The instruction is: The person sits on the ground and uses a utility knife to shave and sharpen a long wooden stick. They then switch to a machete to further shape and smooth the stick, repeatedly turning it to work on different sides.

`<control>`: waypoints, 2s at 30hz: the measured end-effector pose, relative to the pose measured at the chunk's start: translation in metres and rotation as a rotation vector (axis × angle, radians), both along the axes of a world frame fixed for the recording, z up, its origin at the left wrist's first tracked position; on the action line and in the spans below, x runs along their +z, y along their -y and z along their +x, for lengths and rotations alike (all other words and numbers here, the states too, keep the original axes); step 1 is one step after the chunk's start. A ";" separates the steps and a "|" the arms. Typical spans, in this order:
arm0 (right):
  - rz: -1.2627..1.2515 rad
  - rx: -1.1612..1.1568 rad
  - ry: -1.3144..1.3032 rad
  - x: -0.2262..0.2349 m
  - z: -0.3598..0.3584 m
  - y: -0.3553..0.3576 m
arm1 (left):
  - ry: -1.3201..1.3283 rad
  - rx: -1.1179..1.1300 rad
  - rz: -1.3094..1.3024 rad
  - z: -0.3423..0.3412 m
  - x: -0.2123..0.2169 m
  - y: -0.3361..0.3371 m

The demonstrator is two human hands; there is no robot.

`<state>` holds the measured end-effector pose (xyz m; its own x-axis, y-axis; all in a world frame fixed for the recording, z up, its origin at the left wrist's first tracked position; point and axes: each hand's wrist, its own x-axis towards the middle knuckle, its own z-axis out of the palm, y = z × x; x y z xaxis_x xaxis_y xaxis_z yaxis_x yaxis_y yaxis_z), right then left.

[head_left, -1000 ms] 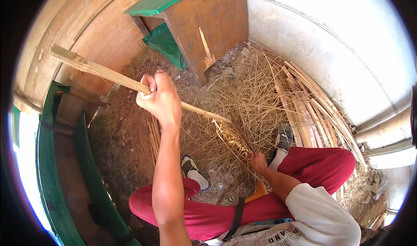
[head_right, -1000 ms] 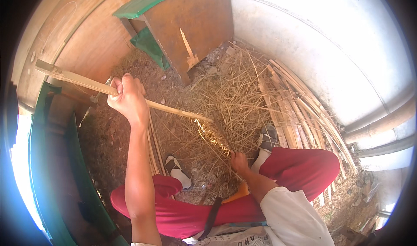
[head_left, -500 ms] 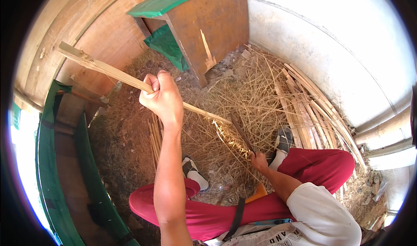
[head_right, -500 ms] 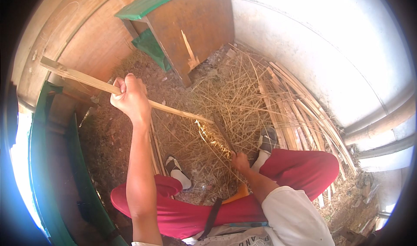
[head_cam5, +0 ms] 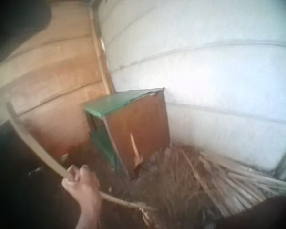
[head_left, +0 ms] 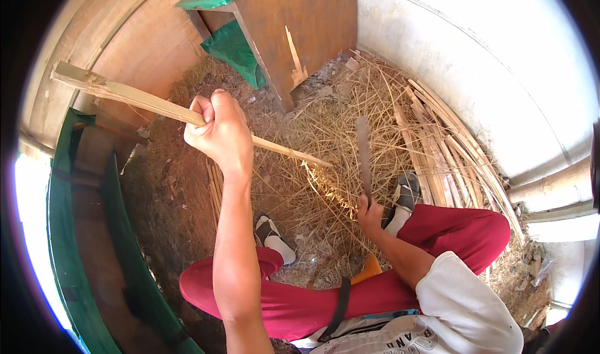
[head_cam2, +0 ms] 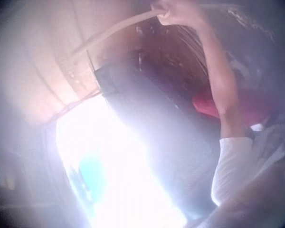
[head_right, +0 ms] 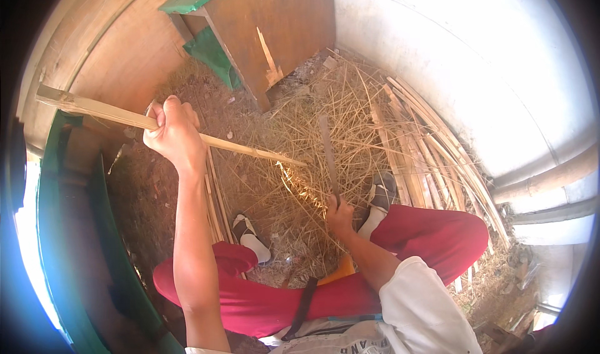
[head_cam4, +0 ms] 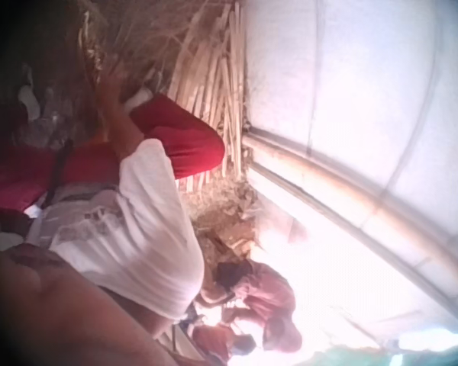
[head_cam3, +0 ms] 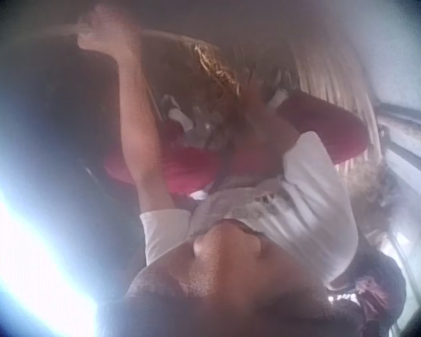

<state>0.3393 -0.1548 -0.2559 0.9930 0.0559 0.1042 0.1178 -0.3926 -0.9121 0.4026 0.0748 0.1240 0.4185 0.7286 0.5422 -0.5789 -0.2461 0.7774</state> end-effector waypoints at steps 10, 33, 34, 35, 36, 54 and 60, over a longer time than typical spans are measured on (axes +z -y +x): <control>-0.469 0.191 -0.472 -0.049 -0.010 0.018 | -0.010 -0.026 0.015 0.004 0.000 0.005; -0.365 0.247 -0.670 -0.034 -0.014 0.013 | -0.026 0.046 0.020 0.005 -0.009 0.003; -0.283 0.236 -0.671 -0.033 -0.012 0.014 | -0.025 0.050 0.019 0.007 -0.009 0.001; -0.201 0.227 -0.674 -0.031 -0.012 0.014 | -0.026 0.055 0.019 0.007 -0.009 0.000; -0.189 0.211 -0.700 -0.028 -0.011 0.014 | -0.034 0.066 0.024 0.007 -0.010 -0.001; -0.525 0.276 -0.392 -0.039 0.002 0.023 | -0.012 0.086 0.013 -0.004 -0.005 -0.003; -0.507 0.308 -0.821 -0.021 -0.003 0.014 | 0.017 0.082 -0.042 -0.023 -0.008 -0.018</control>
